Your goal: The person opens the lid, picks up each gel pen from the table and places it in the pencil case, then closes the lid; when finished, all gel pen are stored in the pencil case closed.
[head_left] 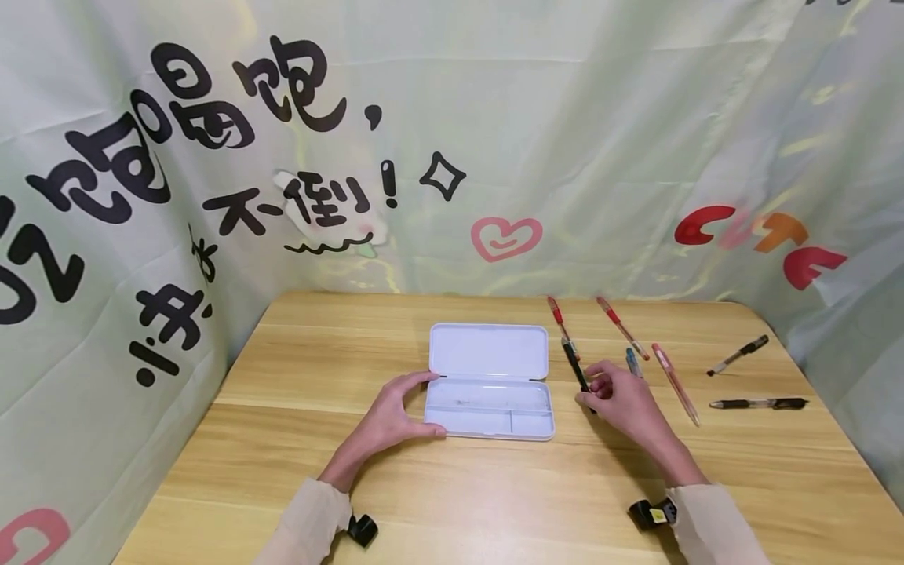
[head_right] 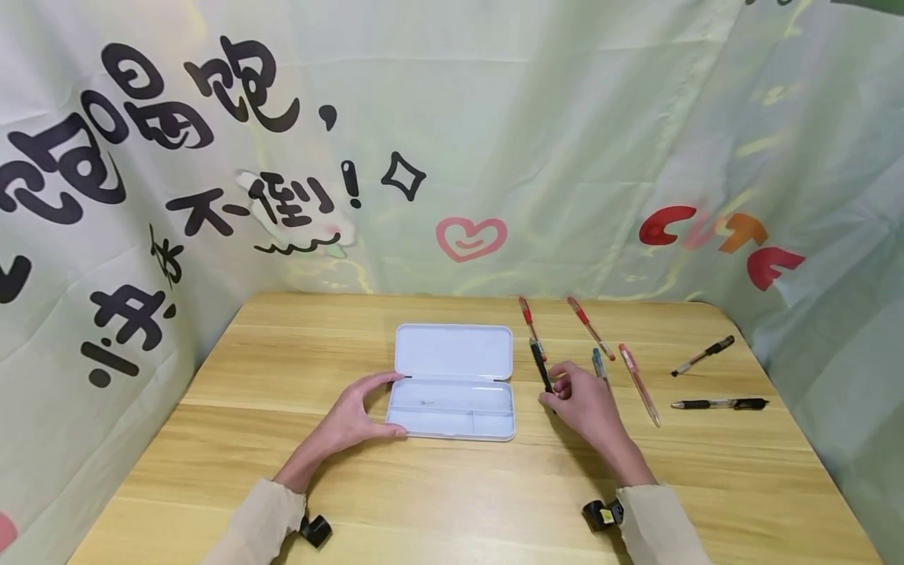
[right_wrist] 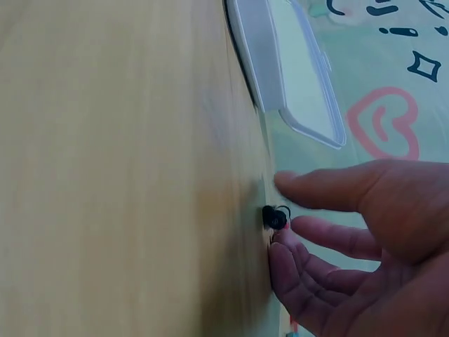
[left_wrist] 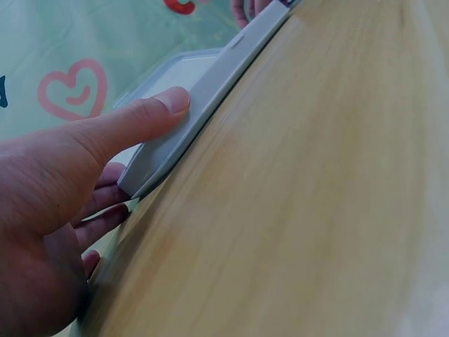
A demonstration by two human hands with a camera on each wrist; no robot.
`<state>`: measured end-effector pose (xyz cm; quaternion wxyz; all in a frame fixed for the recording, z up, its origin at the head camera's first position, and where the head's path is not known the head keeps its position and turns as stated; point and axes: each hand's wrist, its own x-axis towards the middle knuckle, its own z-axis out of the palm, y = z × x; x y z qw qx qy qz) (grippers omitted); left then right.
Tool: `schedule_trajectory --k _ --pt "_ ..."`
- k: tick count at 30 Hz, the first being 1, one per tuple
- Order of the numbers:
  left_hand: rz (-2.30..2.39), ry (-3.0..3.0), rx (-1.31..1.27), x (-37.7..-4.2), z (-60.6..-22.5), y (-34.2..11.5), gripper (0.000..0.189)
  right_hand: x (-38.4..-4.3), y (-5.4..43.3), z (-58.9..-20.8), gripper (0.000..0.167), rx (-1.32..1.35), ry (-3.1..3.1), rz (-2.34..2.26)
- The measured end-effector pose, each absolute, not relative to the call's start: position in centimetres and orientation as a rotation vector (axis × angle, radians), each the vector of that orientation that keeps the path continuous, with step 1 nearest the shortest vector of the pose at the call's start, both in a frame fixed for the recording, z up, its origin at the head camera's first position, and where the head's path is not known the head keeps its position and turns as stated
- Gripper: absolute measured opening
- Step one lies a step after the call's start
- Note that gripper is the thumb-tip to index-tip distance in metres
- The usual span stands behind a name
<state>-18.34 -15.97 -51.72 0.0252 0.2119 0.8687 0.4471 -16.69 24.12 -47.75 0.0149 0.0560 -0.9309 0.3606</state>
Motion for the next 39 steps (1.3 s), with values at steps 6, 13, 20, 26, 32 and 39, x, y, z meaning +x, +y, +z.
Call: schedule_trajectory --k 6,13,20,26,32,39 --pt "1.385 2.689 0.628 -18.1 -51.8 -16.3 0.089 -16.6 23.6 -47.8 0.029 0.201 -2.892 1.024" --pt "1.394 2.681 0.648 -18.3 -51.7 -16.4 0.089 -16.5 23.6 -47.4 0.024 0.173 -2.905 1.009" --pt "1.401 2.685 0.659 -18.3 -51.9 -16.5 0.089 -16.5 23.9 -47.3 0.018 0.217 -2.846 1.056" --pt "1.402 2.683 0.651 -18.2 -51.8 -16.6 0.089 -16.7 24.1 -46.9 0.019 0.212 -2.778 1.137" --pt "1.382 2.677 0.637 -18.0 -51.7 -16.5 0.091 -16.6 24.1 -46.5 0.021 0.217 -2.687 1.217" --pt "1.387 2.675 0.661 -18.2 -51.6 -16.0 0.089 -16.2 23.6 -46.0 0.023 0.191 -2.631 1.322"
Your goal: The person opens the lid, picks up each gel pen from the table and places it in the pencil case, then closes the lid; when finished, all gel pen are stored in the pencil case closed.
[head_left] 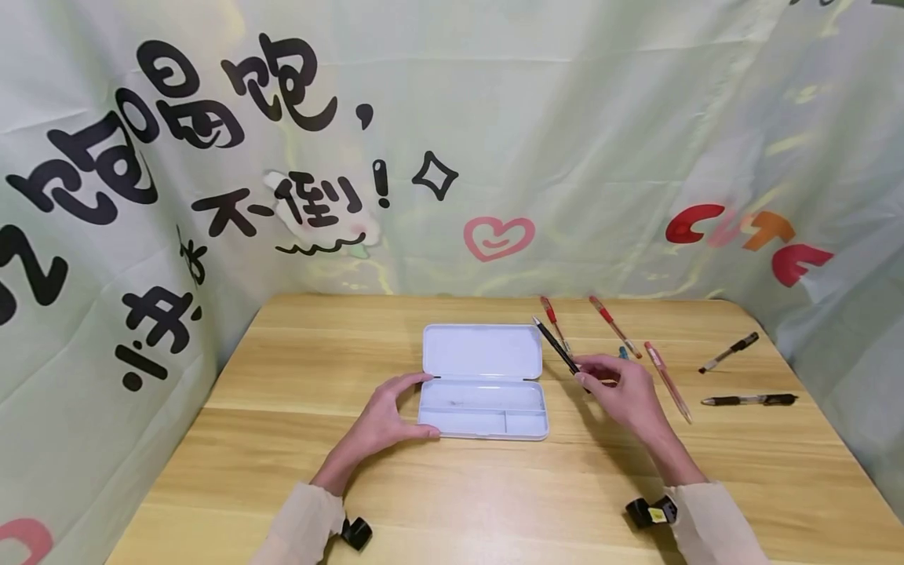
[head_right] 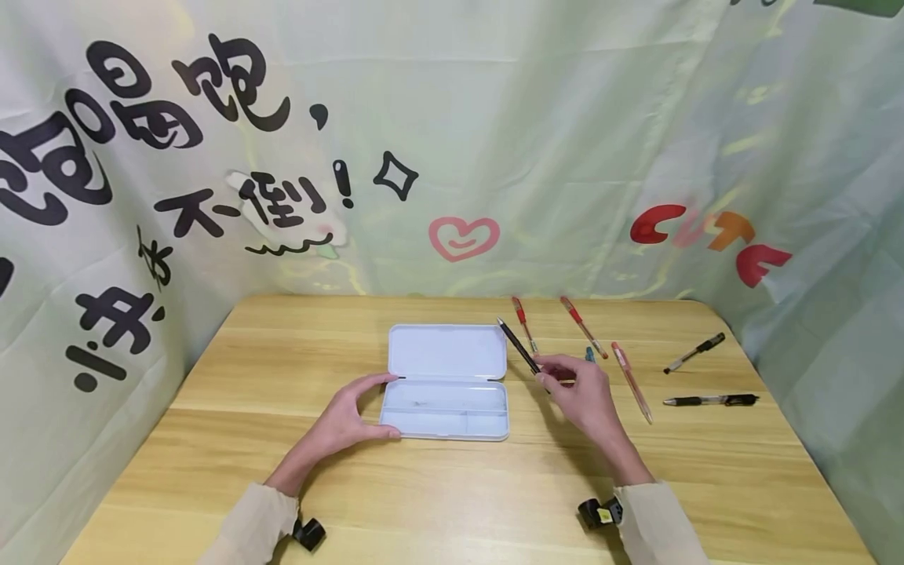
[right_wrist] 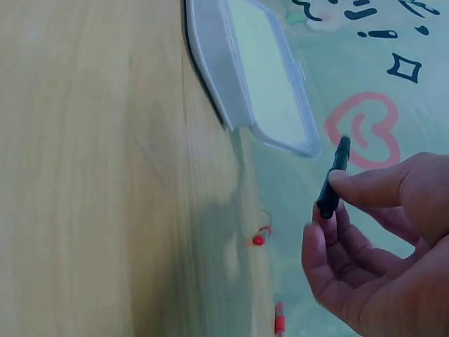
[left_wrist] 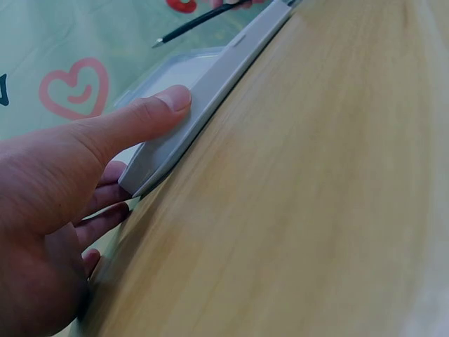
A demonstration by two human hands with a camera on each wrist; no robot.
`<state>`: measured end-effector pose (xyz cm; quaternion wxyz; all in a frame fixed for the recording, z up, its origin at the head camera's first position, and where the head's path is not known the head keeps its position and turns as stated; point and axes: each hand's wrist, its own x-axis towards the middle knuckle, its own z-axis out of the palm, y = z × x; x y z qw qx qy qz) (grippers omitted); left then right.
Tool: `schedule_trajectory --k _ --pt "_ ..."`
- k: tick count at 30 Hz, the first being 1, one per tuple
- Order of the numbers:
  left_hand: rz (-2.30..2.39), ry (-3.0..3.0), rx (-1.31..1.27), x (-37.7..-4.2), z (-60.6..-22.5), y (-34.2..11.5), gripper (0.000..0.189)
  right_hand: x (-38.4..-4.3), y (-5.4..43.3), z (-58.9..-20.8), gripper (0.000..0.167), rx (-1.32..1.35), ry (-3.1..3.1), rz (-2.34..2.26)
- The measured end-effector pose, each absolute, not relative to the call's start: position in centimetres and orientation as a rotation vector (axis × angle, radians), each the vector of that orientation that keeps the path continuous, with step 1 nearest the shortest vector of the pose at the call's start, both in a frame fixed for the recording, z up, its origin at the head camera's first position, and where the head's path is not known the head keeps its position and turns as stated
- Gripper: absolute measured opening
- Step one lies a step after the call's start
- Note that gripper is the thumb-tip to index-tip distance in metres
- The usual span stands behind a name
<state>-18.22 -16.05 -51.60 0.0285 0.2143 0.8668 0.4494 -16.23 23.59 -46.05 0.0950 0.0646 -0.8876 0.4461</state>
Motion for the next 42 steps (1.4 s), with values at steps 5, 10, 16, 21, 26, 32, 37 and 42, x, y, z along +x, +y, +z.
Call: schedule_trajectory --k 5,10,16,21,26,32,37,42 --pt "1.391 2.670 0.672 -18.4 -51.6 -16.0 0.089 -16.1 22.4 -46.0 0.023 0.280 -2.564 1.378" --pt "1.385 2.669 0.689 -18.5 -51.6 -16.0 0.090 -16.3 20.5 -46.2 0.021 0.364 -2.538 1.411" --pt "1.391 2.671 0.690 -18.5 -51.3 -15.9 0.091 -16.9 18.3 -46.4 0.017 0.416 -2.525 1.431" --pt "1.382 2.674 0.668 -18.4 -51.4 -15.9 0.091 -17.2 16.9 -46.6 0.015 0.460 -2.568 1.413" --pt "1.382 2.680 0.665 -18.3 -51.5 -16.0 0.090 -17.1 15.7 -47.1 0.017 0.468 -2.673 1.410" --pt "1.387 2.680 0.666 -18.5 -51.5 -16.1 0.089 -16.9 14.3 -47.5 0.018 0.454 -2.769 1.362" --pt "1.392 2.676 0.665 -18.5 -51.6 -16.1 0.089 -17.2 13.6 -47.8 0.017 0.593 -2.805 1.336" --pt "1.391 2.669 0.666 -18.5 -51.5 -16.1 0.090 -17.6 13.4 -48.0 0.016 0.633 -2.864 1.341"
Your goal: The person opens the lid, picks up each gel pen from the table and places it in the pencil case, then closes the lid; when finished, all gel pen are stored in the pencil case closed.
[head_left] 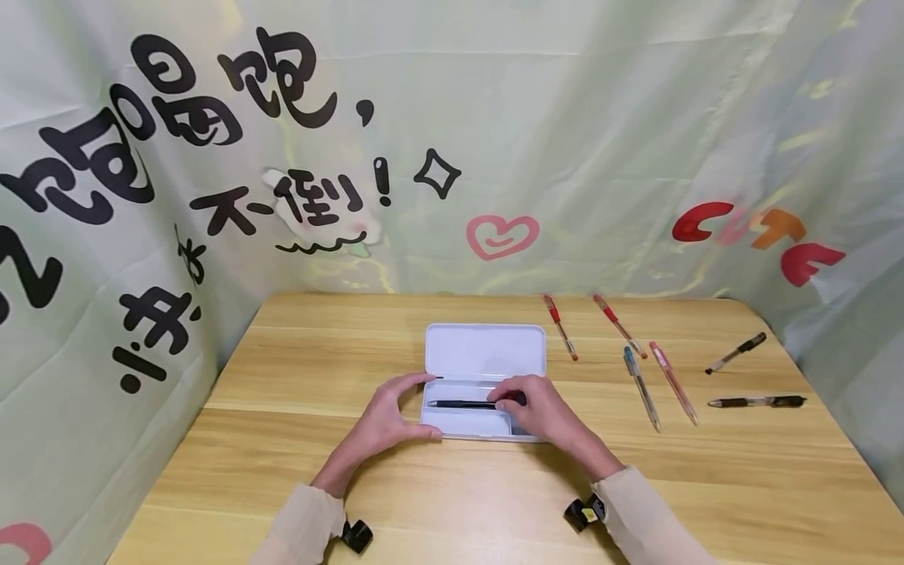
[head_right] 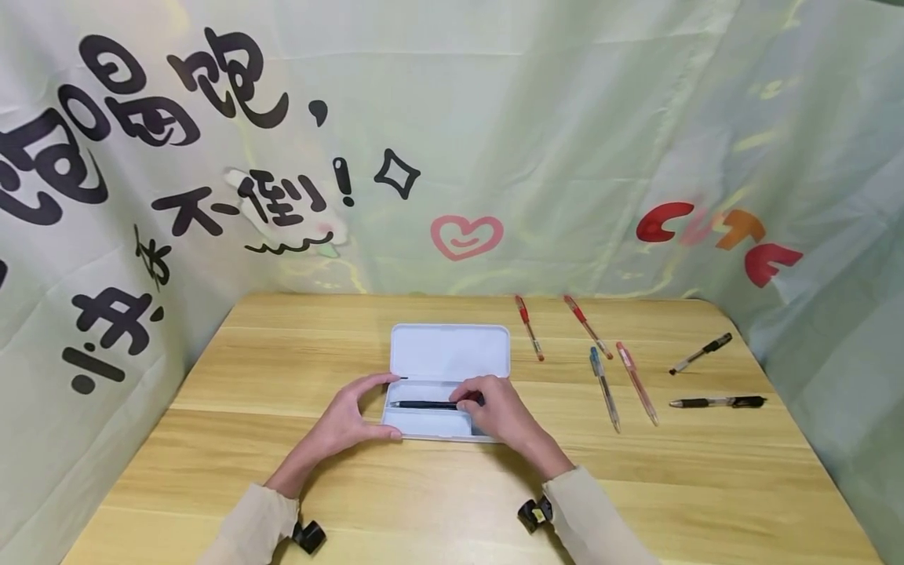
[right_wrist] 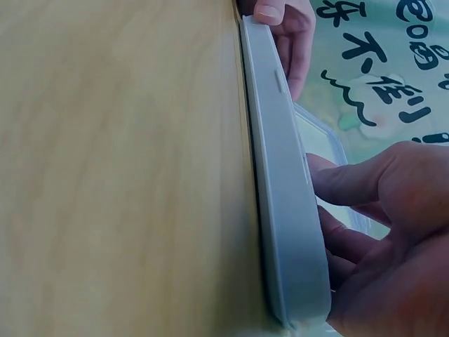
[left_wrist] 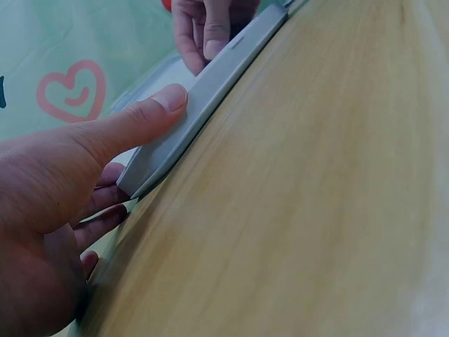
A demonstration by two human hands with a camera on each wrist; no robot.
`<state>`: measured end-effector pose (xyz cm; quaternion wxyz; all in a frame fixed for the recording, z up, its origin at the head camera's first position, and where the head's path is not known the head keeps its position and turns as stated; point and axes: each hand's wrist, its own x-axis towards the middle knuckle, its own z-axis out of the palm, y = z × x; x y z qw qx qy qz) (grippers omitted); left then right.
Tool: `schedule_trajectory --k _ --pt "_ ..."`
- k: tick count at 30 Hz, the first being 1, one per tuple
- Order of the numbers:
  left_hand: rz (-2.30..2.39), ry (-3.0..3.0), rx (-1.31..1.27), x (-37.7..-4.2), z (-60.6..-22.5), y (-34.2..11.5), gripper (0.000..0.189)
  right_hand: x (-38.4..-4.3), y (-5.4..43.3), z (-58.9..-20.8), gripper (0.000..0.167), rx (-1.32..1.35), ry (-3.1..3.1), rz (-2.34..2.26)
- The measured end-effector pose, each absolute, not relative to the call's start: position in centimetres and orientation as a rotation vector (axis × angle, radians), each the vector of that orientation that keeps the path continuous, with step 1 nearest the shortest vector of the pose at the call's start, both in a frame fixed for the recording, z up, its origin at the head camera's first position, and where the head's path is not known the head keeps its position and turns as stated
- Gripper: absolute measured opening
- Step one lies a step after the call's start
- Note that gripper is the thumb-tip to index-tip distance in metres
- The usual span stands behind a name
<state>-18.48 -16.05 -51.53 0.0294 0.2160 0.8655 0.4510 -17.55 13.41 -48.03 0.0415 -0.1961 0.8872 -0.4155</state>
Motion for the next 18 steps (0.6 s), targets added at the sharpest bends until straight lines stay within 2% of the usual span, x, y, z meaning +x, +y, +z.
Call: schedule_trajectory --k 18 --pt "1.404 2.667 0.659 -18.39 -51.50 -15.97 0.089 -17.52 14.00 -47.84 0.017 -0.599 2.662 -1.269"
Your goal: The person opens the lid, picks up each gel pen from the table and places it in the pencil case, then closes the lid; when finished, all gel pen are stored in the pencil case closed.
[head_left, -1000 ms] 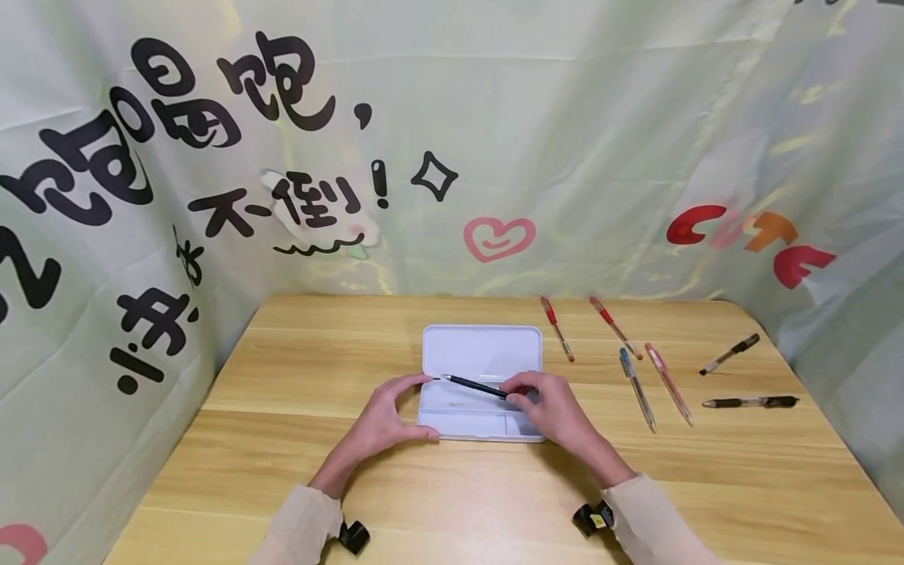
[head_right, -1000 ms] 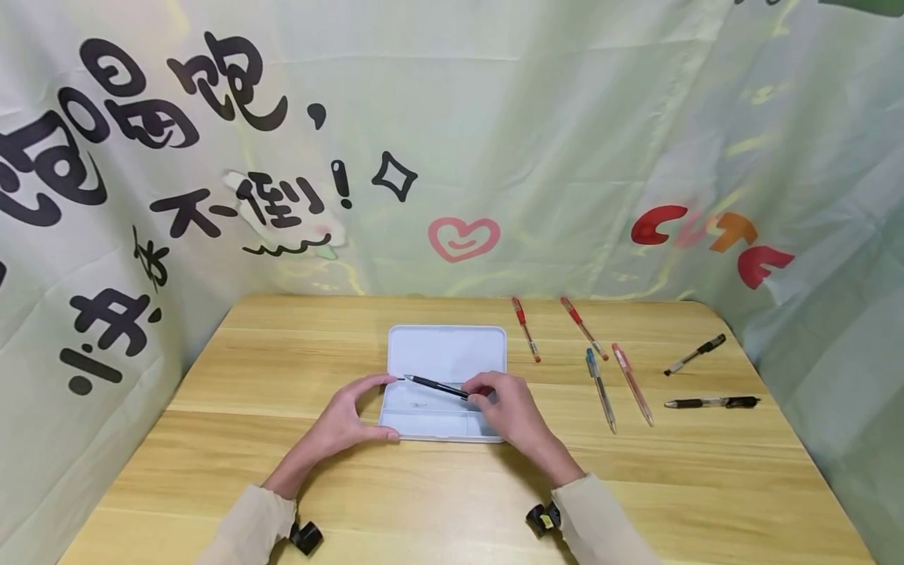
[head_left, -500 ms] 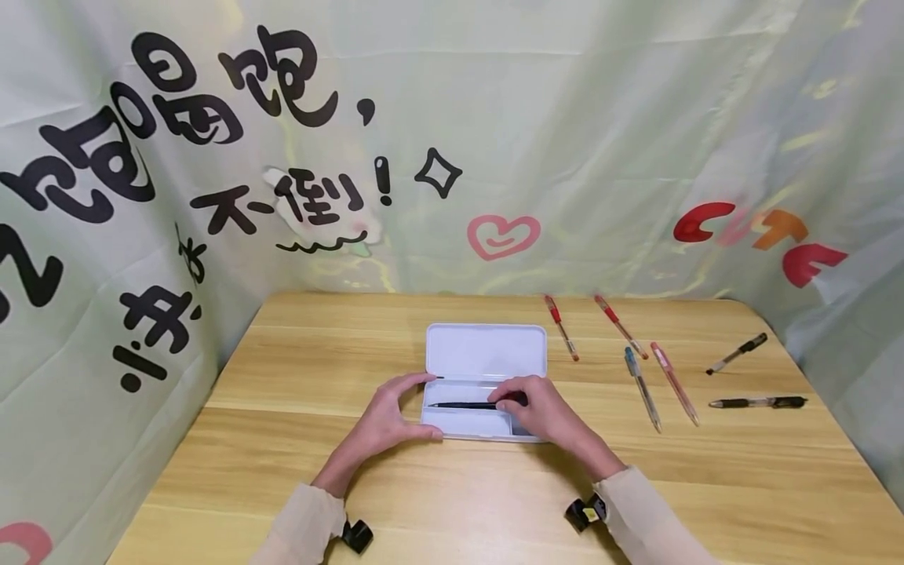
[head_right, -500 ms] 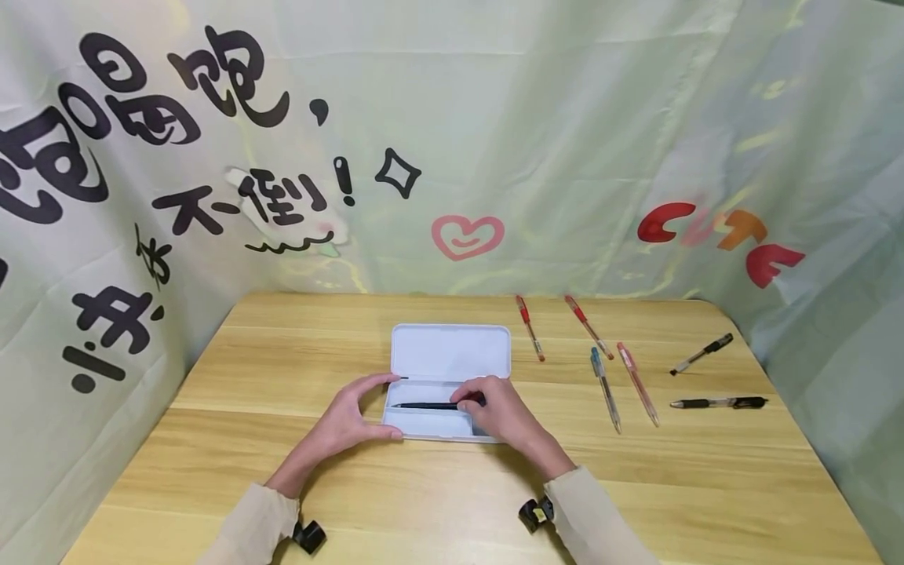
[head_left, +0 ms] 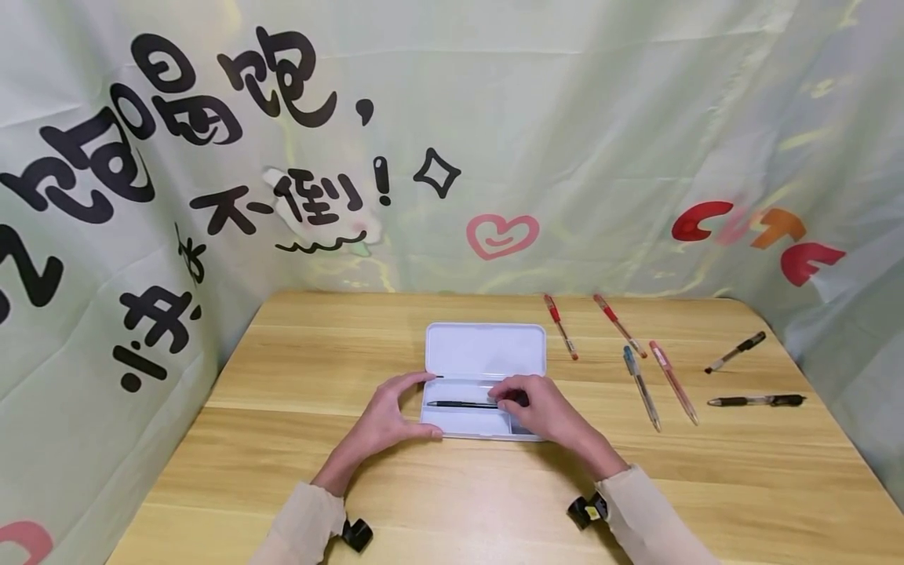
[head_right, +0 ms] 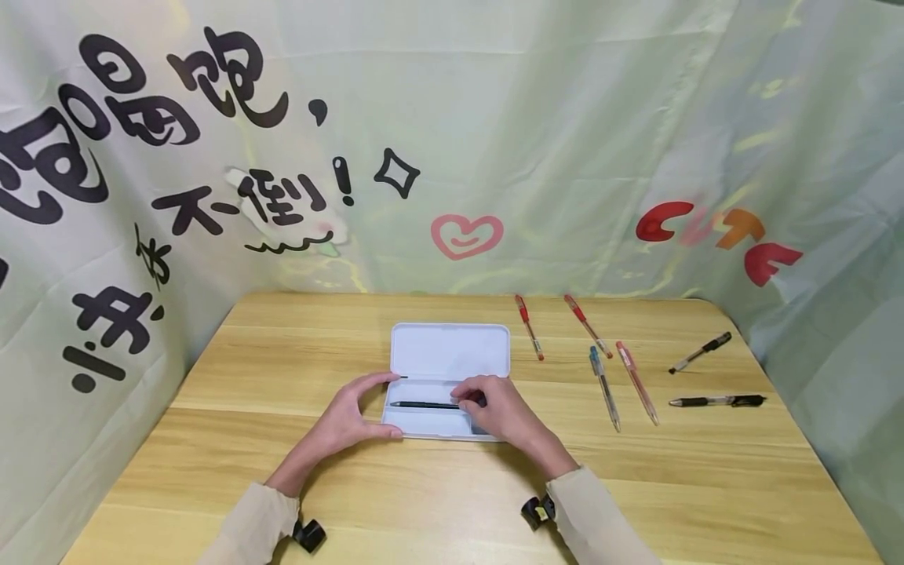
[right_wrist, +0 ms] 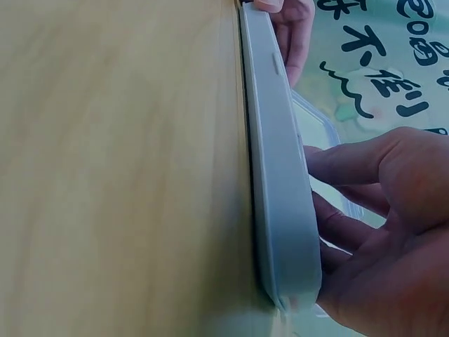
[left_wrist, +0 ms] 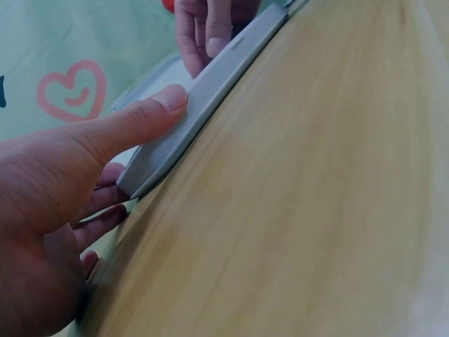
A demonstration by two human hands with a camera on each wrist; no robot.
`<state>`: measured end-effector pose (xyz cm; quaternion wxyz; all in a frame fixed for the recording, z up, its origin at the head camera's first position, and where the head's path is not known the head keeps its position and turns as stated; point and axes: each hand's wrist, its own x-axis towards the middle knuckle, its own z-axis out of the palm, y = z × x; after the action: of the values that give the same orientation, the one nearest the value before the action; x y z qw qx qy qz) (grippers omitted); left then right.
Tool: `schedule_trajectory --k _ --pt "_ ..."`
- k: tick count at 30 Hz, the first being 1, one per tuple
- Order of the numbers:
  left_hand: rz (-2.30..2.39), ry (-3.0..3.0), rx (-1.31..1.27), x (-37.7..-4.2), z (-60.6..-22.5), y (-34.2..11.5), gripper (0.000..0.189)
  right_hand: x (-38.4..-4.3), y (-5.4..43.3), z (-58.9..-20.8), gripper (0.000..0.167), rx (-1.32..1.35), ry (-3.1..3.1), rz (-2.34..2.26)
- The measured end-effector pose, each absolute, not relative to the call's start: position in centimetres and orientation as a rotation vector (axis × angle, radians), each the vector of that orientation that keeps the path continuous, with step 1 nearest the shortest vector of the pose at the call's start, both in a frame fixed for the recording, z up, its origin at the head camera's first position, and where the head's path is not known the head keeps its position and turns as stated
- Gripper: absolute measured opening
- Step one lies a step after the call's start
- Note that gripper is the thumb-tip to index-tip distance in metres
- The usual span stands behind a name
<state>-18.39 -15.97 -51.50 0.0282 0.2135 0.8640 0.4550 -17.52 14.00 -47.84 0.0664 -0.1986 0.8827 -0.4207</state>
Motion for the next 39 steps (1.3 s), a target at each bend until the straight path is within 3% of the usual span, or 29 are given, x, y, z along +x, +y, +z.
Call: schedule_trajectory --k 12,26,39 --pt "1.386 2.670 0.668 -18.5 -51.7 -15.7 0.092 -17.9 16.4 -46.7 0.017 -0.578 2.750 -1.526" --pt "1.390 2.654 0.692 -18.8 -51.4 -15.2 0.090 -20.1 21.2 -46.6 0.026 -0.173 3.010 -1.649" --pt "1.388 2.674 0.658 -18.3 -51.6 -15.7 0.090 -22.7 23.1 -48.1 0.039 0.061 2.939 -1.487"
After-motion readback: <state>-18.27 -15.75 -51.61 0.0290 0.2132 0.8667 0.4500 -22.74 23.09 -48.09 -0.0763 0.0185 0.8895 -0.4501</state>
